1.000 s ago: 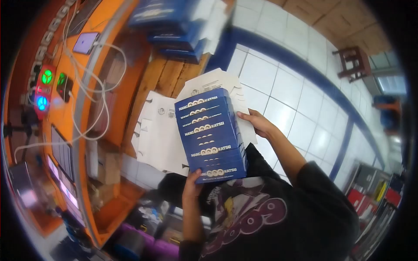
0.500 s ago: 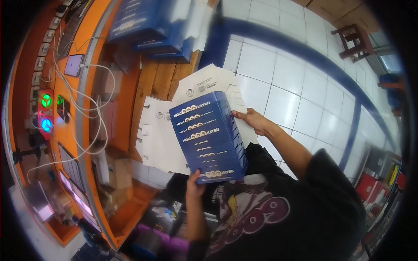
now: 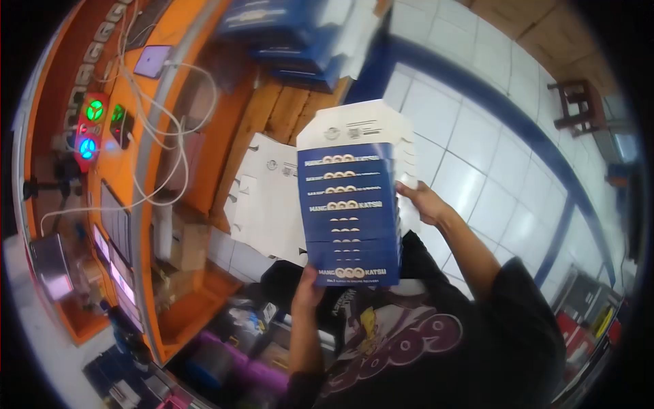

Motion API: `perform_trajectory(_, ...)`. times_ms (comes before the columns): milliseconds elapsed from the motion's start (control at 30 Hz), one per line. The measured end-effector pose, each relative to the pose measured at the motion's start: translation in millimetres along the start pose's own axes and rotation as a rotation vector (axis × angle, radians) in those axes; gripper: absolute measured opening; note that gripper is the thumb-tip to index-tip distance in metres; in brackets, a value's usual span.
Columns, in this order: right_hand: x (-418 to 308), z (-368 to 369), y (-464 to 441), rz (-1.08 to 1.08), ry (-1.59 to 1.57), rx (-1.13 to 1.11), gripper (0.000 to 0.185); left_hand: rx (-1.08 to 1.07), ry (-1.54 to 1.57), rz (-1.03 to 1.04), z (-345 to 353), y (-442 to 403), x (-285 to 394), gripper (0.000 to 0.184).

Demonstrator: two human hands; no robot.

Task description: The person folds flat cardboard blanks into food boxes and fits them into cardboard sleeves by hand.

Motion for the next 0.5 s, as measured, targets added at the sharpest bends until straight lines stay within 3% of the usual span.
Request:
perform_trajectory(33,-9.4,2.5,8.8,0.017,-0.078,0.003,0.050,-0.056,0.098,0.065,14.1,4.1,10.5,0.100)
perform_trajectory(167,-36.0,-0.6,29.0,-0.039,-0.381,0.019,0.049,-0.079,0.143,0.375,74.8,24.6,70.2,0.119)
perform_trajectory(233,-37.4,-3.1,27.6,-0.094,-0.326,0.009,0.048,-0.005,0.059,0.586,82.6,31.2,80.9,0.120)
perform_trajectory(400,-47.2,13.7,14.8,-0.169,-0.383,-0.072,0.044,0.048,0.042,0.793,125.7,37.9,87.6,0.116)
perform_trajectory(500,-57.1,26.6,20.6,-0.180,-0.385,-0.055,0.043,0.192,0.122,0.922,127.2,57.5,102.1,0.114)
Point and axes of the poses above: each hand's wrist, its own y-axis away from the middle knuckle, its own z-axis out of the palm, x = y × z, the point moved 10 cm from there along -y, towards the middle knuckle, and after that the axes turned 2 degrees about -z, right-handed, at the moved point
